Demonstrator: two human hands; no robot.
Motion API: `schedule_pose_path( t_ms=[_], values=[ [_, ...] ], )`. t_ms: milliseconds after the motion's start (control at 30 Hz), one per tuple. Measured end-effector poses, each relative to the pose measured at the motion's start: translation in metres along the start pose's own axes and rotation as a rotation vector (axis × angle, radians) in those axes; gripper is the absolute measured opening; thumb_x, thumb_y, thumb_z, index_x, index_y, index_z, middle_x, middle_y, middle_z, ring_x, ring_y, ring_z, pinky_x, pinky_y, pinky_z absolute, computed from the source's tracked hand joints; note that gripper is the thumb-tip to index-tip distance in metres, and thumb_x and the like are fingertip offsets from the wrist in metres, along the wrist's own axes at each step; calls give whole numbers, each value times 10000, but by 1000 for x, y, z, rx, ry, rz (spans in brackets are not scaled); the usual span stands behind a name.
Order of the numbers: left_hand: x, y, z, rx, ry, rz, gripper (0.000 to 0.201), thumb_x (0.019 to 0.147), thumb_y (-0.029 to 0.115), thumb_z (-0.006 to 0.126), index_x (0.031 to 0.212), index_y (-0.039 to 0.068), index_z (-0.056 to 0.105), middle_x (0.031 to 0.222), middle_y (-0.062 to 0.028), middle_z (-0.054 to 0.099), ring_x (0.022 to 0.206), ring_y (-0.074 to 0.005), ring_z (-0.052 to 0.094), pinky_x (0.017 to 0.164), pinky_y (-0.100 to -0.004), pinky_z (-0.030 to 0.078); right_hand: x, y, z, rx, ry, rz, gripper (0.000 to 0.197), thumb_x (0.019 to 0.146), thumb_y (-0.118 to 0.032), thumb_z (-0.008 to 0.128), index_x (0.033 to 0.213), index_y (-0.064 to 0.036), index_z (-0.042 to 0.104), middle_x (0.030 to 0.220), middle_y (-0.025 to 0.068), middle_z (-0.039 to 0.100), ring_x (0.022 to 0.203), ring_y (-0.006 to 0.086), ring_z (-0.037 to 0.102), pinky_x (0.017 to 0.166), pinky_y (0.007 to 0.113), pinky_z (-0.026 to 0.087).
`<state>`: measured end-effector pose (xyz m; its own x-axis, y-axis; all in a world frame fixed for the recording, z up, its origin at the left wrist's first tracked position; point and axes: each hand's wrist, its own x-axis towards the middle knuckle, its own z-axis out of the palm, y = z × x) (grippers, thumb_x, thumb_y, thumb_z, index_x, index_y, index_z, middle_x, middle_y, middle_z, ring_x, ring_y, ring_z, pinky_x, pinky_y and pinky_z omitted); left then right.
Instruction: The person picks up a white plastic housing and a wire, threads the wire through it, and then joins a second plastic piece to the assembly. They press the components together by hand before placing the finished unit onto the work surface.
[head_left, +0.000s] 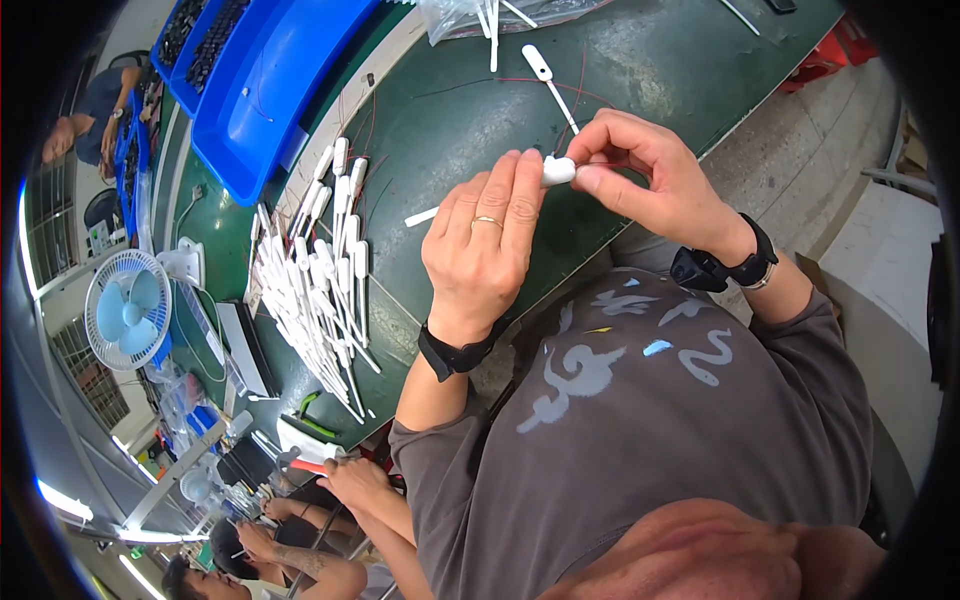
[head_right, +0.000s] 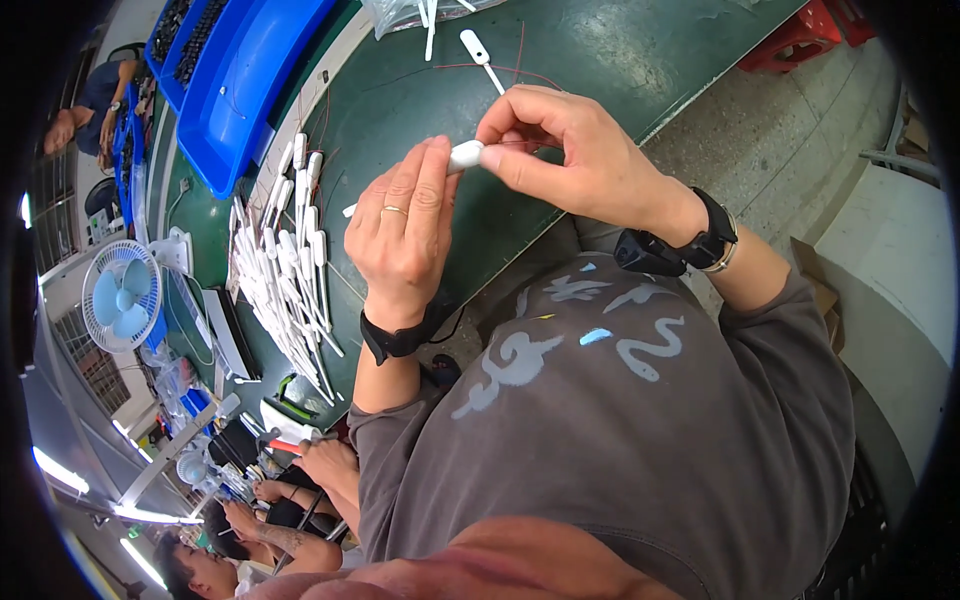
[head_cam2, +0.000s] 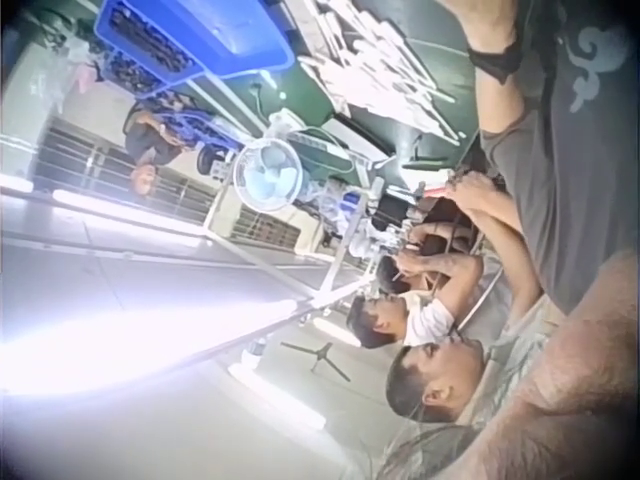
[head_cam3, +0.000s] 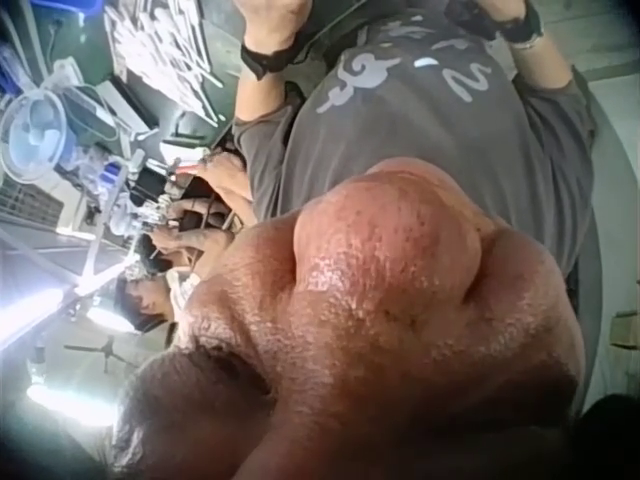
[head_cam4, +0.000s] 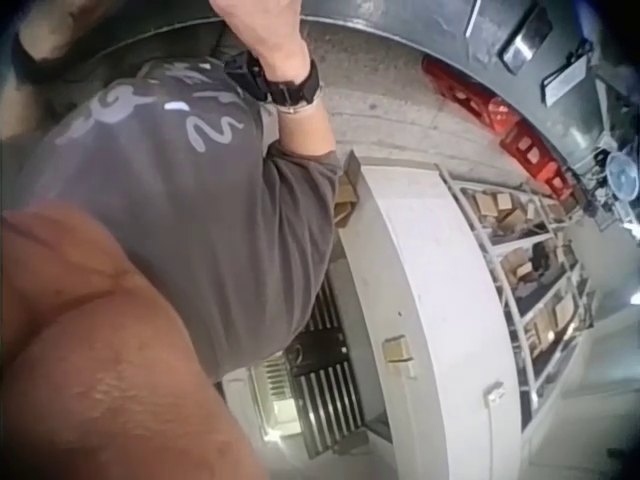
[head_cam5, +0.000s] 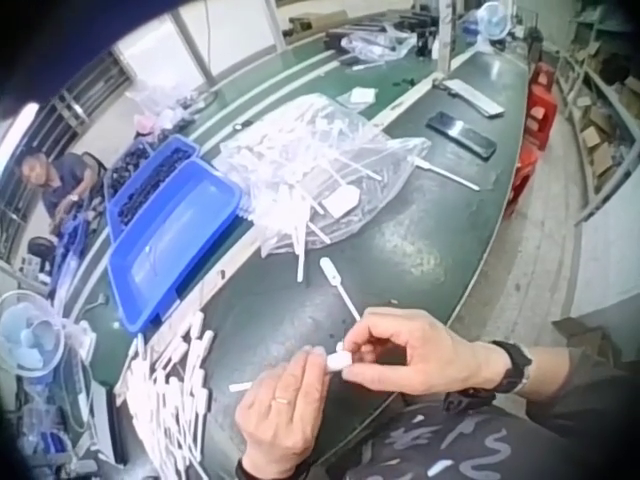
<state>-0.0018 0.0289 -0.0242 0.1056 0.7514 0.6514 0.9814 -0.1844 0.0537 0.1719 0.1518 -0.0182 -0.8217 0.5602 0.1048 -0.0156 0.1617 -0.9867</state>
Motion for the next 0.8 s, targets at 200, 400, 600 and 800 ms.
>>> schedule_pose_path(
  t_ms=[200, 400, 600, 800],
  values=[
    [-1, 3, -2, 72, 2, 52, 334, 798, 81, 722, 1120, 8, 668, 1001, -104, 677, 803, -199, 657, 706, -321, 544, 3, -8, 6, -223, 9, -77, 111, 865, -50, 678, 952, -2, 629, 826, 40, 550, 716, 121, 533, 654, 253, 451],
    [0, 4, -3, -100, 57, -11, 311, 772, 70, 744, 1074, 23, 687, 997, -95, 690, 793, -211, 668, 704, -321, 541, 2, -7, 4, -375, 27, -277, 170, 803, -28, 727, 949, -8, 642, 822, 74, 580, 715, 192, 575, 642, 278, 472],
    [-1, 6, -16, -475, -103, -301, 250, 769, 77, 760, 1009, 46, 701, 916, -75, 711, 760, -231, 678, 676, -311, 532, 4, -4, 1, -460, -54, -375, 181, 789, -19, 732, 950, -4, 650, 871, 87, 619, 774, 221, 619, 659, 310, 497],
    [0, 13, -21, -663, -170, -506, 181, 781, 72, 752, 955, 60, 700, 843, -72, 709, 720, -246, 671, 645, -320, 519, 4, -3, -1, -471, -111, -397, 177, 784, -11, 729, 942, 4, 649, 875, 85, 619, 814, 247, 632, 694, 329, 509]
  ],
)
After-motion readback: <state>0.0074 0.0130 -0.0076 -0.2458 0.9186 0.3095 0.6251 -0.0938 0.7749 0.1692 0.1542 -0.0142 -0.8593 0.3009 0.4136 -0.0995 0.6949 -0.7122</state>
